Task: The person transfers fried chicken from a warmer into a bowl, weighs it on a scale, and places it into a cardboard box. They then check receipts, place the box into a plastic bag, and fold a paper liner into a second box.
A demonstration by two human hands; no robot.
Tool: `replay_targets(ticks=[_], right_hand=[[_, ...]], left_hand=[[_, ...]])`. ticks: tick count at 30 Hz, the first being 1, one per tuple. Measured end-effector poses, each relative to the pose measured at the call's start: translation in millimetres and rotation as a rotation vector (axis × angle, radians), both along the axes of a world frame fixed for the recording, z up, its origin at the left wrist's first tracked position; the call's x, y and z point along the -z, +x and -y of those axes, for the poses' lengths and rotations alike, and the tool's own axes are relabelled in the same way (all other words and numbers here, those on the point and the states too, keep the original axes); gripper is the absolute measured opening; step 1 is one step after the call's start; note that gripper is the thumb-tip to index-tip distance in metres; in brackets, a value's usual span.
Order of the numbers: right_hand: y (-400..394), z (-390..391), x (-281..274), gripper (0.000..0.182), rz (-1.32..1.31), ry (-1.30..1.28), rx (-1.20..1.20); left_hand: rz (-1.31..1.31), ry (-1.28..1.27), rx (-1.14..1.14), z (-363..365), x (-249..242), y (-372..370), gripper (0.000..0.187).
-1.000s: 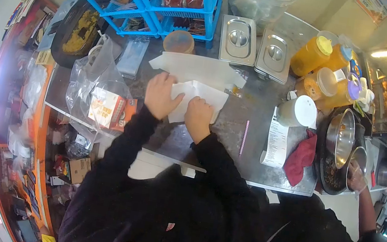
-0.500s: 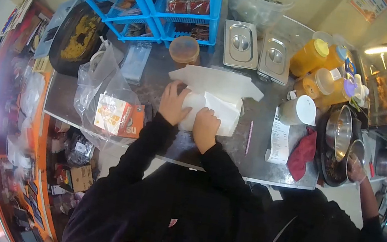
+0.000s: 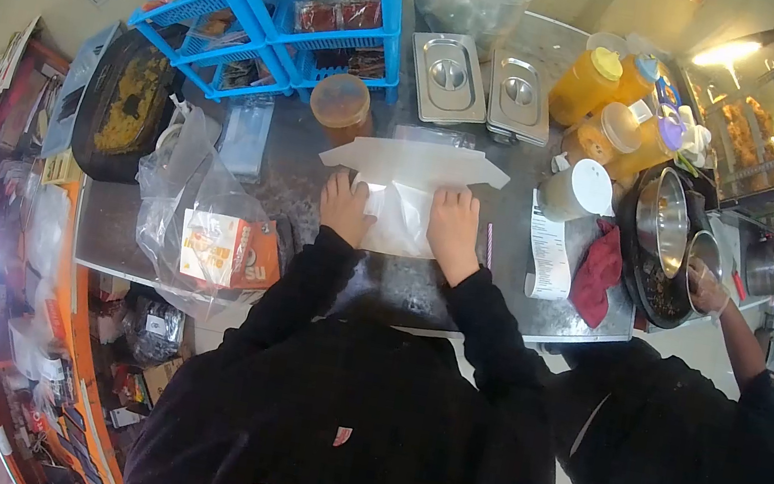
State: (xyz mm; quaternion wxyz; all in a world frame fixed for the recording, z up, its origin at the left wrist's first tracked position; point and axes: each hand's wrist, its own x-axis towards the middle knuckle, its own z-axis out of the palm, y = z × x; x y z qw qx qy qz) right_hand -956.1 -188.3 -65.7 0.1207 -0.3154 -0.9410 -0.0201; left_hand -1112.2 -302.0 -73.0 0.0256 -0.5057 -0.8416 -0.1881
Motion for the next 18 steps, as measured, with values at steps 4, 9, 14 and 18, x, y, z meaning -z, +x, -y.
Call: replay_targets(ticks=[4,9,14,18], right_hand=[[6,-7,12,0.02,-0.034,0.069,-0.08],[7,-5,3,0.011,-0.031,0.039,-0.082],[9,-10,-8,0.007,0.038,0.081,-0.132],[11,-25,5,0.007,0.112,0.044,-0.14]], left_hand=[[-0.036,0.124,0.088,-2,-37,14,0.032],[0.033,0.057,0.129,-19,-28,42,0.041],[0.192,-0.197,0.099,-42,-18,60,0.046],[0.275,-0.321,0.036,-54,-14,62,0.042]])
